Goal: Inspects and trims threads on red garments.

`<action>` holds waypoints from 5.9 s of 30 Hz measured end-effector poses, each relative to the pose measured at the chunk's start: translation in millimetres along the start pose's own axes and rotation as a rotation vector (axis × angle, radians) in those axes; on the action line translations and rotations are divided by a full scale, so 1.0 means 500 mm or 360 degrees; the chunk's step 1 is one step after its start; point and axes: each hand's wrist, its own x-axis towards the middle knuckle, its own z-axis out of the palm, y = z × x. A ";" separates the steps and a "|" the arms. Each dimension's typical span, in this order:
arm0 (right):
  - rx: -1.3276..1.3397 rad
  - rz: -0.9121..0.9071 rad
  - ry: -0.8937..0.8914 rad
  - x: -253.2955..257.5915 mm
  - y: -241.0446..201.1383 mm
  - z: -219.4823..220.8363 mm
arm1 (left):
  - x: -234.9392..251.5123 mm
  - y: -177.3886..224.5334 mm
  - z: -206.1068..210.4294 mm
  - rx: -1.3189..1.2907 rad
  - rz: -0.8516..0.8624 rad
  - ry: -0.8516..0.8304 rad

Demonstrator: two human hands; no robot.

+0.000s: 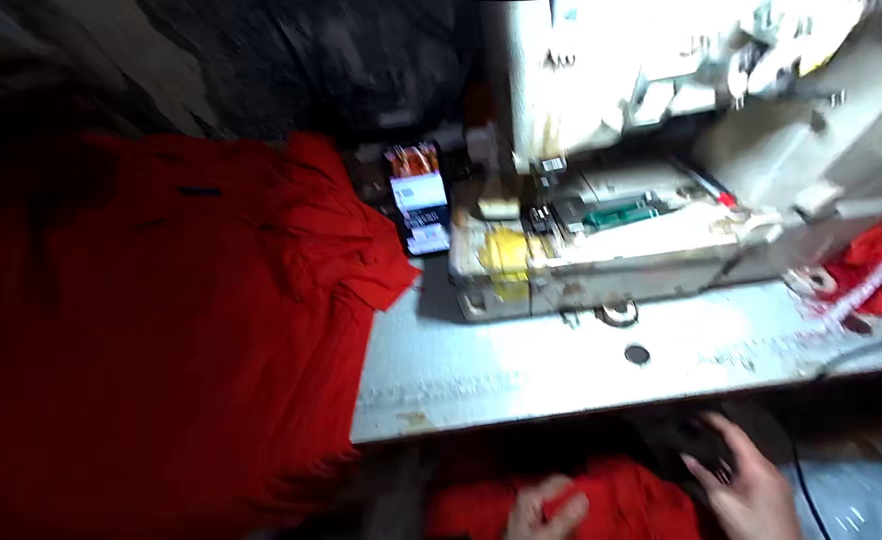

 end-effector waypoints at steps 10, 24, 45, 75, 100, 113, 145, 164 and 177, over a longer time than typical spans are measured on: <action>0.1292 0.0694 -0.0925 -0.088 -0.074 -0.001 | -0.019 0.051 0.013 -0.0361 -0.0106 -0.0343; 0.0057 0.0033 0.0091 -0.137 -0.054 0.036 | -0.009 0.029 0.018 -0.0581 -0.0377 -0.0258; 0.0529 0.0337 -0.0202 -0.152 -0.079 0.016 | -0.012 0.041 0.012 -0.0815 -0.0386 -0.0419; 0.0898 0.0411 -0.0387 -0.156 -0.094 0.064 | -0.021 0.050 0.020 -0.0828 -0.0479 -0.0232; 0.0945 0.0230 -0.0433 -0.152 -0.075 0.070 | -0.020 0.070 0.064 -0.0929 -0.0513 0.0108; 0.1041 0.0218 -0.0508 -0.145 -0.053 0.073 | -0.020 0.076 0.076 -0.0794 -0.0568 0.0225; 0.1001 0.0303 -0.0508 -0.126 -0.025 0.083 | -0.018 0.000 0.064 0.0187 0.0347 0.0263; 0.0787 0.0163 -0.0269 -0.150 -0.019 0.087 | -0.025 -0.006 0.071 0.0037 0.0335 0.0323; 0.1024 0.0247 -0.0356 -0.140 -0.030 0.089 | -0.027 -0.009 0.070 0.0180 0.0465 0.0249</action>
